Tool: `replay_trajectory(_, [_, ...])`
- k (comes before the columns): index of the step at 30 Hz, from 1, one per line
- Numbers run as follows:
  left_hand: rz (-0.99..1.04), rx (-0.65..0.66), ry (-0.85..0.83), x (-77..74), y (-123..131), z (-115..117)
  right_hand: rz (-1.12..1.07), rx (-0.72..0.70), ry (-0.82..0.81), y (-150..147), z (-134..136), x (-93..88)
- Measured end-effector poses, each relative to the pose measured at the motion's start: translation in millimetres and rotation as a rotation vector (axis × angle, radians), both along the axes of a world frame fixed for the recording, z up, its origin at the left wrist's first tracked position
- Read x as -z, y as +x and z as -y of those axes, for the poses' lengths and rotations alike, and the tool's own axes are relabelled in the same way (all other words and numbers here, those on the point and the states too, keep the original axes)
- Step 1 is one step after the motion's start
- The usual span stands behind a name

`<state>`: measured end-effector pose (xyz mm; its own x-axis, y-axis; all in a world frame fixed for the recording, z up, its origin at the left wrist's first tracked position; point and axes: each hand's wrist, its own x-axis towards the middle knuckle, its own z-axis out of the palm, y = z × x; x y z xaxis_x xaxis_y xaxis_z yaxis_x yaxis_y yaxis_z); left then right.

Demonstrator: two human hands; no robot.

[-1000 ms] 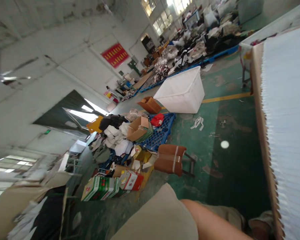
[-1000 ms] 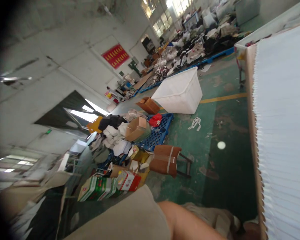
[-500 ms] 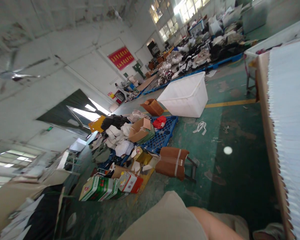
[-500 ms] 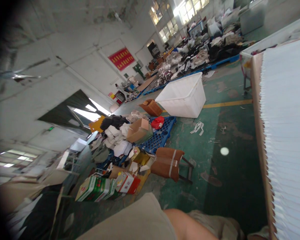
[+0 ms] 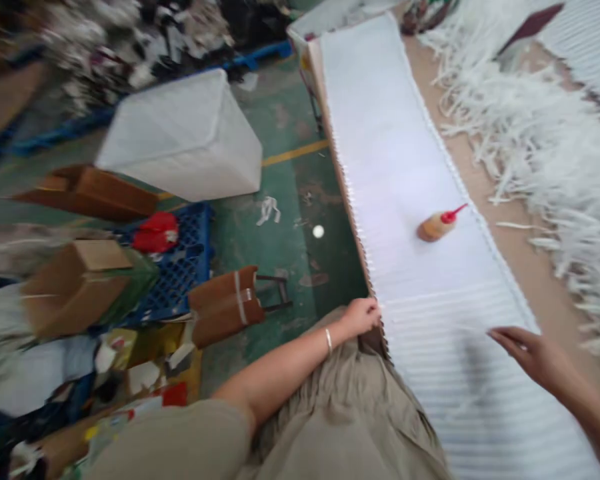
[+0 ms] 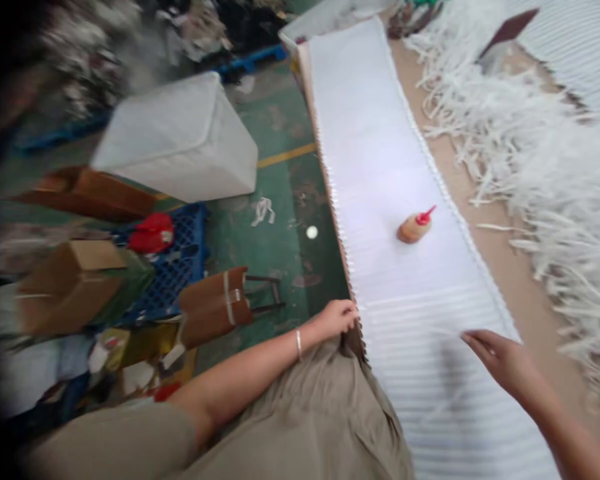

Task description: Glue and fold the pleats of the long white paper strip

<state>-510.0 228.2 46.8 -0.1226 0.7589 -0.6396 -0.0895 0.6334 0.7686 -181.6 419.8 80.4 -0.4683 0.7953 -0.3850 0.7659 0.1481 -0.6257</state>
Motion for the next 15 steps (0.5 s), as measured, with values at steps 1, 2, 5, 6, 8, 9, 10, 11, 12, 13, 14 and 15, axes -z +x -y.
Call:
replay_trajectory(1, [-0.028, -0.002, -0.009, 9.7, 1, -1, 0.043, -0.026, -0.033, 13, -3, -1.9])
replay_trajectory(2, [-0.114, 0.008, 0.01, 17.8, 0, -1, 0.08, -0.022, -0.046, 20, -9, -1.3])
replay_trajectory(5, [-0.197, 0.01, 0.076, 31.6, 1, -1, 0.139, 0.008, -0.055, 22, -32, 8.0])
replay_trajectory(6, [-0.202, 0.002, 0.085, 33.6, 3, -2, 0.139, 0.025, -0.049, 21, -39, 11.1])
replay_trajectory(8, [-0.226, -0.025, 0.088, 36.3, 7, -6, 0.112, 0.078, -0.028, 19, -52, 15.2])
replay_trajectory(9, [-0.245, -0.041, 0.087, 37.7, 9, -9, 0.087, 0.111, -0.019, 19, -57, 16.4])
replay_trajectory(10, [-0.266, -0.055, 0.083, 39.4, 12, -12, 0.057, 0.146, -0.019, 19, -63, 17.3])
replay_trajectory(11, [-0.288, -0.066, 0.076, 41.2, 14, -15, 0.026, 0.183, -0.022, 19, -69, 18.3])
replay_trajectory(12, [-0.313, -0.072, 0.068, 43.2, 15, -18, 0.002, 0.21, -0.027, 18, -75, 19.4])
replay_trajectory(13, [-0.334, -0.075, 0.06, 45.0, 17, -21, -0.015, 0.225, -0.031, 17, -81, 20.9])
replay_trajectory(14, [-0.348, -0.075, 0.053, 46.6, 18, -23, -0.023, 0.233, -0.029, 15, -88, 22.7])
replay_trajectory(15, [-0.359, -0.075, 0.045, 47.8, 19, -25, -0.022, 0.232, -0.02, 12, -94, 24.8])
